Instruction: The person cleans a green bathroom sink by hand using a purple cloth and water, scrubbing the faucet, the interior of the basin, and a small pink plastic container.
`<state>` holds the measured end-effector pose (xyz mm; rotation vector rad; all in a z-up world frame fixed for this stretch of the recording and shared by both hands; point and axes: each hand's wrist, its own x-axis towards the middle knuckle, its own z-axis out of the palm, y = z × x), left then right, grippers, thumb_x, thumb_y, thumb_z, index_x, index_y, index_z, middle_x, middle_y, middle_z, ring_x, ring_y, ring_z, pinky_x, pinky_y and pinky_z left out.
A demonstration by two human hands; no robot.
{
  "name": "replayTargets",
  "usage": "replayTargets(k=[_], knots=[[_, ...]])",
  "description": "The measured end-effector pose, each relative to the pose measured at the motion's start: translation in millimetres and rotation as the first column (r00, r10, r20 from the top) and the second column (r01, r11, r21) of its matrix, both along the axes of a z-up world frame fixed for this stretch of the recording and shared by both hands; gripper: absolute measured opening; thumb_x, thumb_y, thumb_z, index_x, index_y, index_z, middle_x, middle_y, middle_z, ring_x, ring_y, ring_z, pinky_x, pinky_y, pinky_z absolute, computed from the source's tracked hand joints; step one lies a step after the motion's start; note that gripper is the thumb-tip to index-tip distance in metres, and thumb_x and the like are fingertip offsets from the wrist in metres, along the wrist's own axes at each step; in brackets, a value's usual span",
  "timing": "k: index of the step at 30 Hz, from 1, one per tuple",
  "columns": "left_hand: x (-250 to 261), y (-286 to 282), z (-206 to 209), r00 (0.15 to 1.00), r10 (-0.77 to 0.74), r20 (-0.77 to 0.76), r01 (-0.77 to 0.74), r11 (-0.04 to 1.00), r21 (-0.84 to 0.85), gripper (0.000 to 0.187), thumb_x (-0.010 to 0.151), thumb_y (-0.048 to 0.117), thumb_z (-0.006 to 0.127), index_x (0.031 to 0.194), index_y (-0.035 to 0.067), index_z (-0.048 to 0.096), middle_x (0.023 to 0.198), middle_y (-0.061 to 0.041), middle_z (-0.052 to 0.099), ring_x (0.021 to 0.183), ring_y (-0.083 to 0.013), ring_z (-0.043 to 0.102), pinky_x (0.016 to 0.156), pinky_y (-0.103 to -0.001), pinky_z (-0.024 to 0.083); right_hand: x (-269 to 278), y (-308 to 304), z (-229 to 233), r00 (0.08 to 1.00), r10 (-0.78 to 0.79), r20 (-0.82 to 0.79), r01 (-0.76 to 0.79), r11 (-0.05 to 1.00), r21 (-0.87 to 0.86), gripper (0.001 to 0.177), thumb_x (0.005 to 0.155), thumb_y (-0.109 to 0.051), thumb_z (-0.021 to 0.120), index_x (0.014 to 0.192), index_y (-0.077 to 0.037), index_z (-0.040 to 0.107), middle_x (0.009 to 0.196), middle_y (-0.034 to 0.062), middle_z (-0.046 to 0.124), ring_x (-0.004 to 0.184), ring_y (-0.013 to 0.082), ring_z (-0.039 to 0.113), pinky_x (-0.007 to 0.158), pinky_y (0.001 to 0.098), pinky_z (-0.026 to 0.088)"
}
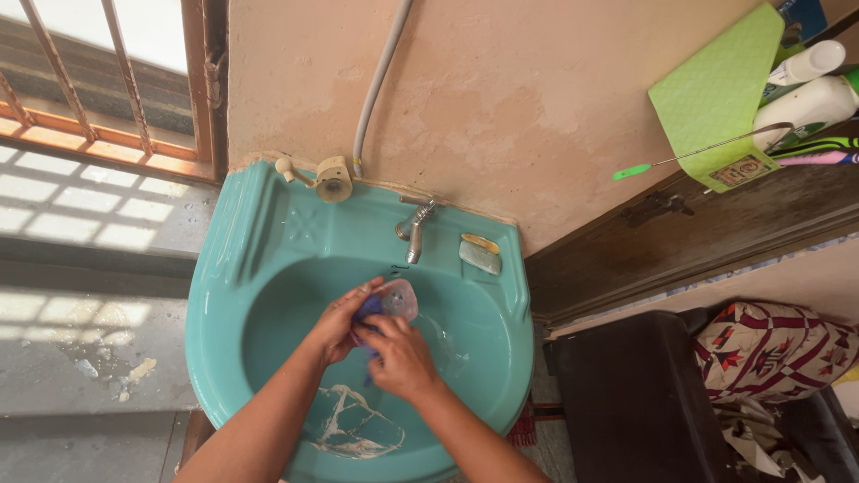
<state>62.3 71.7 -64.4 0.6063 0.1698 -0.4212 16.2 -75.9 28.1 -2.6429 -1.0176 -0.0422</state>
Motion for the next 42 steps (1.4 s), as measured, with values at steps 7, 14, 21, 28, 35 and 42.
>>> replayTargets(k=[7, 14, 21, 28, 35, 42], knots=[[-1, -1, 13, 0.998, -0.057, -0.033, 0.058, 0.998, 0.02, 0.052, 0.097, 0.043, 0.055, 0.144, 0.021, 0.058, 0.135, -0.005, 0.065, 0.107, -0.0253, 0.069, 0.08, -0.047, 0.063, 9, -8, -19, 0.979, -0.18, 0.094, 0.18, 0.984, 0.005, 0.05, 0.071, 0.004, 0.067, 0.119, -0.009, 0.072, 0.127, 0.004, 0.064, 0.115, 0.0308, 0.059, 0.098, 0.0441, 0.049], [-3, 2, 17, 0.997, -0.053, -0.053, 0.054, 0.998, 0.025, 0.056, 0.097, 0.05, 0.051, 0.145, 0.022, 0.056, 0.136, -0.003, 0.065, 0.111, -0.0255, 0.068, 0.086, -0.053, 0.056, 35, -17, -11, 0.946, -0.308, 0.106, 0.311, 0.95, -0.018, 0.053, 0.075, 0.007, 0.062, 0.122, -0.012, 0.073, 0.127, 0.0028, 0.069, 0.107, 0.0304, 0.061, 0.093, 0.0451, 0.049], [-1, 1, 9, 0.999, -0.035, -0.037, 0.034, 0.999, -0.033, 0.056, 0.1, 0.049, 0.05, 0.146, 0.018, 0.056, 0.138, -0.005, 0.065, 0.116, -0.0241, 0.067, 0.095, -0.052, 0.06, 14, 4, -15, 0.994, -0.01, 0.107, 0.02, 0.995, -0.093, 0.055, 0.082, 0.001, 0.064, 0.136, -0.009, 0.065, 0.117, 0.0077, 0.066, 0.112, 0.0297, 0.061, 0.097, 0.045, 0.049], [3, 1, 11, 0.994, -0.07, -0.081, 0.067, 0.997, -0.042, 0.058, 0.098, 0.053, 0.043, 0.145, 0.021, 0.054, 0.136, -0.008, 0.064, 0.12, -0.0272, 0.066, 0.094, -0.053, 0.059, 33, 9, -14, 0.911, -0.36, 0.199, 0.35, 0.933, 0.087, 0.06, 0.077, -0.006, 0.07, 0.136, -0.003, 0.06, 0.139, 0.0196, 0.06, 0.119, 0.0355, 0.056, 0.098, 0.0464, 0.046], [7, 3, -5, 1.0, -0.004, -0.013, 0.002, 0.994, -0.109, 0.06, 0.101, 0.052, 0.043, 0.148, 0.016, 0.052, 0.141, -0.007, 0.063, 0.122, -0.0273, 0.064, 0.098, -0.043, 0.059, 13, 13, -30, 0.998, -0.055, 0.037, 0.052, 0.995, 0.079, 0.068, 0.073, -0.006, 0.065, 0.141, -0.002, 0.06, 0.139, 0.0126, 0.064, 0.13, 0.0339, 0.055, 0.113, 0.0459, 0.04], [-3, 4, 22, 0.986, -0.156, -0.054, 0.157, 0.987, 0.013, 0.059, 0.098, 0.052, 0.045, 0.146, 0.02, 0.053, 0.134, -0.007, 0.065, 0.113, -0.0239, 0.07, 0.086, -0.051, 0.064, 18, -13, 0, 0.979, 0.115, 0.166, -0.074, 0.969, -0.236, 0.056, 0.083, -0.005, 0.065, 0.138, -0.014, 0.063, 0.138, -0.0002, 0.067, 0.105, 0.0238, 0.058, 0.087, 0.042, 0.044]])
